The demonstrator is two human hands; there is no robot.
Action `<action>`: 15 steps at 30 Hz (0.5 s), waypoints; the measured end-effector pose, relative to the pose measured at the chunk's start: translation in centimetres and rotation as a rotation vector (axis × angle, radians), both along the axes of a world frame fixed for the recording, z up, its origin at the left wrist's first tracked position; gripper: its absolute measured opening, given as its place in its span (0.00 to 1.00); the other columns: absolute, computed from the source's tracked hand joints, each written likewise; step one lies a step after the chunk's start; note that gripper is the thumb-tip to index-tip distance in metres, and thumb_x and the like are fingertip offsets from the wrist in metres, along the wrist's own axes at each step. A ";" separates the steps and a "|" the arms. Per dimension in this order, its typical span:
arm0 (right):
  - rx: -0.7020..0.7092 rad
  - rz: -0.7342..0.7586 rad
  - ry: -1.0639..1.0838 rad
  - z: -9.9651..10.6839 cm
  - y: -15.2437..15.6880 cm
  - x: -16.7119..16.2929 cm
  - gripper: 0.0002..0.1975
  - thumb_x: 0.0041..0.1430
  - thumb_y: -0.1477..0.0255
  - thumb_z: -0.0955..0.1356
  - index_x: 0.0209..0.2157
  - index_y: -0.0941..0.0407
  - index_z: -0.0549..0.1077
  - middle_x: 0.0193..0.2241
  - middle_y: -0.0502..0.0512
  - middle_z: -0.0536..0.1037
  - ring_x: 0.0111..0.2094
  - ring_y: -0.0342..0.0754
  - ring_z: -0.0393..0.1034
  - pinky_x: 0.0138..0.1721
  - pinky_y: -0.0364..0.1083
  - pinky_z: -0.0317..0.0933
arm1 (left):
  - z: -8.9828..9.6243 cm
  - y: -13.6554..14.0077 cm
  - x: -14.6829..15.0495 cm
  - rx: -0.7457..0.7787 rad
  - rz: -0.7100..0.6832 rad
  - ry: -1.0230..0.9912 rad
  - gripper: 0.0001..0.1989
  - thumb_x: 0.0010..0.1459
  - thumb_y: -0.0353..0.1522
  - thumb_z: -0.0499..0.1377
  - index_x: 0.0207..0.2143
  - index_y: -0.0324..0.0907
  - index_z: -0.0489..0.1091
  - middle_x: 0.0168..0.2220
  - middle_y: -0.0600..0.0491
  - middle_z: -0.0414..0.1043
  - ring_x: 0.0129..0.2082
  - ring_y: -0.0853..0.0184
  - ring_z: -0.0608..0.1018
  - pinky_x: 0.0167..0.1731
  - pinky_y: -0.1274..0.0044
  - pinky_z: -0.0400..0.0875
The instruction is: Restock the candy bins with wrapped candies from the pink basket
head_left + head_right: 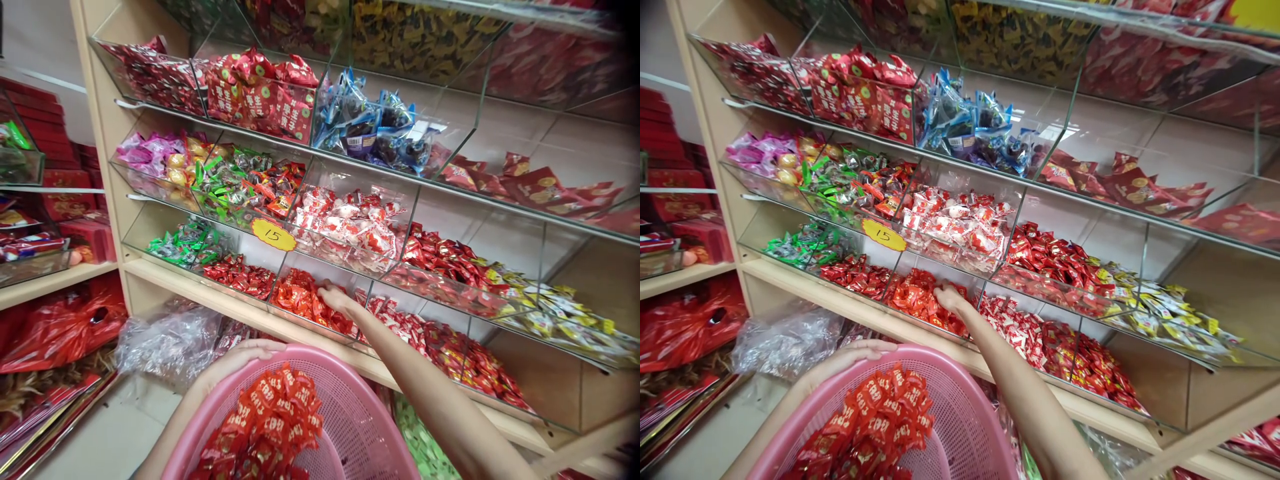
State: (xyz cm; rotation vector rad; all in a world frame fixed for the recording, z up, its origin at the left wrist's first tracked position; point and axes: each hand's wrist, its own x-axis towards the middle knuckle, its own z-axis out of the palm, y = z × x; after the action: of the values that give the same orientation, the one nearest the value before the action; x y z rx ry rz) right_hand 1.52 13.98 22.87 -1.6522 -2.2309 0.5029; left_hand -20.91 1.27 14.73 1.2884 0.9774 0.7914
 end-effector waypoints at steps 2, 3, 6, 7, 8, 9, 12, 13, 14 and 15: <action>-0.006 0.026 0.021 -0.1 -0.8 0.0 0.17 0.57 0.73 0.58 0.47 0.57 0.67 0.45 0.55 0.73 0.42 0.45 0.68 0.42 0.41 0.60 | -0.1 -0.1 0.0 -0.013 0.009 -0.035 0.21 0.46 0.33 0.58 0.45 0.44 0.72 0.45 0.56 0.74 0.49 0.61 0.72 0.52 0.73 0.61; -0.010 0.036 0.026 -0.1 -1.2 0.0 0.17 0.56 0.73 0.58 0.47 0.57 0.67 0.44 0.54 0.74 0.42 0.45 0.68 0.42 0.41 0.60 | -0.1 -0.1 0.0 -0.019 0.013 -0.042 0.21 0.45 0.33 0.58 0.45 0.44 0.72 0.44 0.56 0.74 0.48 0.61 0.73 0.52 0.74 0.62; -0.024 0.060 0.037 0.4 -2.4 0.1 0.17 0.55 0.72 0.59 0.46 0.57 0.67 0.42 0.54 0.75 0.40 0.45 0.69 0.40 0.41 0.60 | 0.2 -0.2 0.0 -0.007 0.036 -0.027 0.19 0.45 0.32 0.58 0.43 0.44 0.73 0.43 0.57 0.75 0.47 0.63 0.73 0.51 0.76 0.62; -0.032 0.071 0.040 0.8 -2.6 0.1 0.16 0.55 0.72 0.60 0.46 0.58 0.68 0.42 0.54 0.75 0.39 0.45 0.69 0.40 0.41 0.60 | 0.3 -0.2 0.0 0.004 0.046 -0.017 0.19 0.45 0.32 0.58 0.42 0.45 0.74 0.43 0.57 0.75 0.47 0.64 0.73 0.51 0.76 0.62; -0.036 0.079 0.033 1.3 -2.7 0.1 0.16 0.56 0.70 0.60 0.45 0.58 0.69 0.41 0.54 0.75 0.39 0.44 0.69 0.39 0.40 0.60 | 0.4 -0.2 0.1 0.007 0.051 -0.014 0.18 0.45 0.31 0.58 0.42 0.45 0.74 0.43 0.58 0.75 0.47 0.64 0.73 0.51 0.77 0.62; -0.037 0.080 0.012 1.7 -2.7 0.1 0.16 0.57 0.68 0.60 0.44 0.57 0.69 0.42 0.54 0.75 0.39 0.44 0.69 0.39 0.40 0.60 | 0.5 -0.2 0.1 0.003 0.053 -0.017 0.18 0.45 0.32 0.58 0.42 0.45 0.74 0.44 0.58 0.75 0.48 0.64 0.73 0.51 0.77 0.62; -0.021 0.021 -0.093 2.9 -1.3 0.2 0.18 0.60 0.62 0.59 0.44 0.57 0.71 0.43 0.55 0.75 0.42 0.46 0.69 0.42 0.41 0.59 | 0.6 -0.1 0.2 -0.039 0.044 -0.032 0.19 0.44 0.32 0.59 0.42 0.45 0.74 0.44 0.58 0.75 0.48 0.63 0.73 0.50 0.76 0.63; -0.012 -0.023 -0.130 3.1 -0.6 0.3 0.18 0.60 0.62 0.59 0.44 0.57 0.70 0.45 0.57 0.74 0.44 0.48 0.68 0.44 0.42 0.58 | 0.5 0.0 0.2 -0.041 0.041 -0.026 0.19 0.44 0.32 0.59 0.42 0.45 0.74 0.44 0.58 0.75 0.49 0.63 0.72 0.50 0.76 0.63; -0.009 -0.074 -0.158 3.1 0.2 0.4 0.19 0.60 0.62 0.59 0.45 0.59 0.70 0.47 0.60 0.73 0.47 0.50 0.67 0.45 0.45 0.58 | 0.5 0.0 0.1 -0.033 0.041 -0.017 0.19 0.43 0.32 0.60 0.41 0.45 0.74 0.44 0.58 0.74 0.50 0.63 0.72 0.51 0.76 0.63; -0.011 -0.126 -0.179 2.9 1.0 0.5 0.19 0.60 0.63 0.59 0.47 0.60 0.69 0.48 0.63 0.71 0.48 0.53 0.65 0.46 0.47 0.57 | 0.4 0.1 0.1 -0.020 0.040 -0.008 0.18 0.44 0.32 0.60 0.41 0.46 0.74 0.45 0.58 0.74 0.51 0.63 0.71 0.51 0.77 0.62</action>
State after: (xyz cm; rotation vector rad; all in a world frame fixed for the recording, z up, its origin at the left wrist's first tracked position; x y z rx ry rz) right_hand 2.00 15.01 25.78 -1.8974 -2.2296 0.3481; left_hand -20.80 1.36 15.11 1.2504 1.0051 0.8155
